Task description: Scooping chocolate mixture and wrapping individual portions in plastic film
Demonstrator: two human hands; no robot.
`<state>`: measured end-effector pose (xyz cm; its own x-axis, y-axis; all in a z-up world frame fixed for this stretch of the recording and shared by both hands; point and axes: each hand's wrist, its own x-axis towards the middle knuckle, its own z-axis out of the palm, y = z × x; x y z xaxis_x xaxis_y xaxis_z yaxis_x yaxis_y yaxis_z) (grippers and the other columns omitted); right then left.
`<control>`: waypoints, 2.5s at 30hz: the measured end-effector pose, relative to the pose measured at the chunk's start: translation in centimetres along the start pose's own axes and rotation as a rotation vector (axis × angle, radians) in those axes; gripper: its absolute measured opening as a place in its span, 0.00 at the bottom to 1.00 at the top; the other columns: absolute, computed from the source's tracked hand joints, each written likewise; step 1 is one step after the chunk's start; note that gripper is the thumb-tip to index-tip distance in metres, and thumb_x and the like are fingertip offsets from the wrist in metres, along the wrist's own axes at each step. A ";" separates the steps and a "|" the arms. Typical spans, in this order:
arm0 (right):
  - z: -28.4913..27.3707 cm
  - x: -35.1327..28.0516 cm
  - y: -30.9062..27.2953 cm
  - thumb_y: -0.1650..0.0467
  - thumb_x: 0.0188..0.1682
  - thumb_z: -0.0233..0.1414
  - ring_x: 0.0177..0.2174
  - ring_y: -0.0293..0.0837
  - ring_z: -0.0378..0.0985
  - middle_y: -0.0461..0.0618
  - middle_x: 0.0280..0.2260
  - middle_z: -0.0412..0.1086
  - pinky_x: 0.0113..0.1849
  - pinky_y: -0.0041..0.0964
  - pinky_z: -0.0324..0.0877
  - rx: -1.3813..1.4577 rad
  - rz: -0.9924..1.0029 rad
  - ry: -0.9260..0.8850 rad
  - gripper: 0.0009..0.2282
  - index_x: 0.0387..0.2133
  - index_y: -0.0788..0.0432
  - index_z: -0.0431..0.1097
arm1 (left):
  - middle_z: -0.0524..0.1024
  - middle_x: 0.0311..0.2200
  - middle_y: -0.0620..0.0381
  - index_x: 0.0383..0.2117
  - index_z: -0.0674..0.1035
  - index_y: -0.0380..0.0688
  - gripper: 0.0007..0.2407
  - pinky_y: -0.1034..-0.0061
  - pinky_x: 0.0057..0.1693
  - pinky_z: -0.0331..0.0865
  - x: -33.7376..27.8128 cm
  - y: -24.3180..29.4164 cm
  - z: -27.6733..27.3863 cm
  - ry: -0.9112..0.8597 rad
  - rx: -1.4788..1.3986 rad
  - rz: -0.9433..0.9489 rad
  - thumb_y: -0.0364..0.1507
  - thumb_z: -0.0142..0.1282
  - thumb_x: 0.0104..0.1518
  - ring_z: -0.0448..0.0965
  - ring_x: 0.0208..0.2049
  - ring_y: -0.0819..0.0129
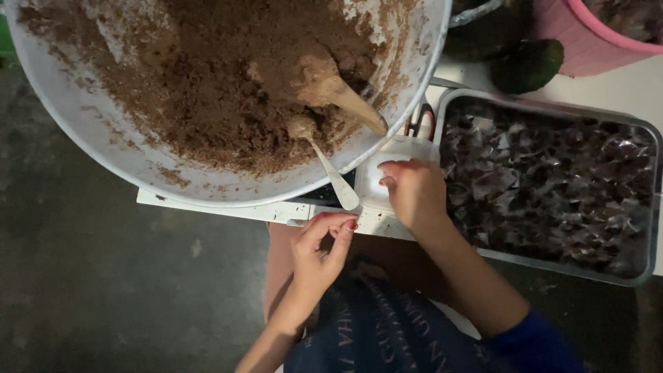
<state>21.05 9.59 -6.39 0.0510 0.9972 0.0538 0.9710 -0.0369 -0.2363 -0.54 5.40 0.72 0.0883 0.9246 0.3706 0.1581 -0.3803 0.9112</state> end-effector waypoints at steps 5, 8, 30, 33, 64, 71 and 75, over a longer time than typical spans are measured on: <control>-1.6 0.3 -1.0 0.66 0.41 0.64 0.37 0.57 0.81 0.51 0.35 0.76 0.42 0.50 0.76 0.143 0.054 -0.153 0.11 0.38 0.45 0.80 | 0.80 0.19 0.57 0.32 0.87 0.44 0.03 0.72 0.34 0.75 0.1 0.0 0.0 0.006 0.001 0.002 0.23 0.64 0.55 0.78 0.20 0.63; -1.6 0.4 -1.2 0.66 0.43 0.61 0.37 0.55 0.82 0.47 0.36 0.76 0.43 0.48 0.77 0.134 0.090 -0.209 0.05 0.32 0.45 0.81 | 0.80 0.19 0.57 0.32 0.87 0.44 0.02 0.73 0.34 0.76 0.0 0.0 0.1 -0.002 0.016 0.001 0.24 0.64 0.56 0.79 0.20 0.64; -5.0 -4.9 0.1 0.79 0.44 0.64 0.36 0.46 0.81 0.66 0.38 0.79 0.41 0.41 0.76 1.453 0.107 0.178 0.04 0.31 0.69 0.78 | 0.84 0.32 0.47 0.38 0.80 0.36 0.15 0.69 0.41 0.82 2.7 1.4 5.7 -0.040 -0.202 -0.283 0.26 0.74 0.47 0.87 0.36 0.54; -4.9 -5.1 -0.2 0.79 0.44 0.63 0.36 0.48 0.82 0.68 0.37 0.79 0.40 0.44 0.77 1.534 0.132 0.135 0.04 0.30 0.70 0.77 | 0.85 0.25 0.59 0.29 0.85 0.48 0.06 0.76 0.38 0.79 2.4 0.5 5.8 -0.055 -0.098 -0.233 0.28 0.73 0.49 0.86 0.27 0.70; -4.7 -8.8 -3.6 0.71 0.49 0.60 0.23 0.41 0.75 0.54 0.22 0.76 0.30 0.38 0.70 0.884 0.188 0.254 0.03 0.31 0.58 0.81 | 0.81 0.15 0.52 0.25 0.86 0.40 0.05 0.80 0.27 0.78 -3.4 -0.9 3.1 -0.092 -0.280 -0.476 0.27 0.66 0.57 0.80 0.16 0.74; -8.2 -6.9 -2.0 0.76 0.54 0.60 0.28 0.54 0.77 0.56 0.26 0.74 0.34 0.43 0.71 0.671 -0.043 0.587 0.02 0.37 0.60 0.81 | 0.81 0.18 0.58 0.28 0.86 0.49 0.03 0.77 0.32 0.77 -1.1 1.0 2.4 -0.081 0.028 -0.175 0.31 0.66 0.57 0.81 0.22 0.69; -8.3 -6.7 -1.2 0.76 0.56 0.61 0.30 0.56 0.77 0.55 0.28 0.73 0.36 0.46 0.72 0.561 -0.122 0.707 0.04 0.42 0.63 0.79 | 0.79 0.26 0.56 0.35 0.87 0.50 0.04 0.69 0.40 0.77 1.7 -1.6 4.7 -0.083 0.450 0.287 0.32 0.62 0.61 0.82 0.30 0.57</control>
<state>21.52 2.37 1.61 0.2669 0.7132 0.6482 0.7322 0.2872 -0.6175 3.95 7.52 -0.94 0.2641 0.7839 0.5619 0.5200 -0.6064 0.6016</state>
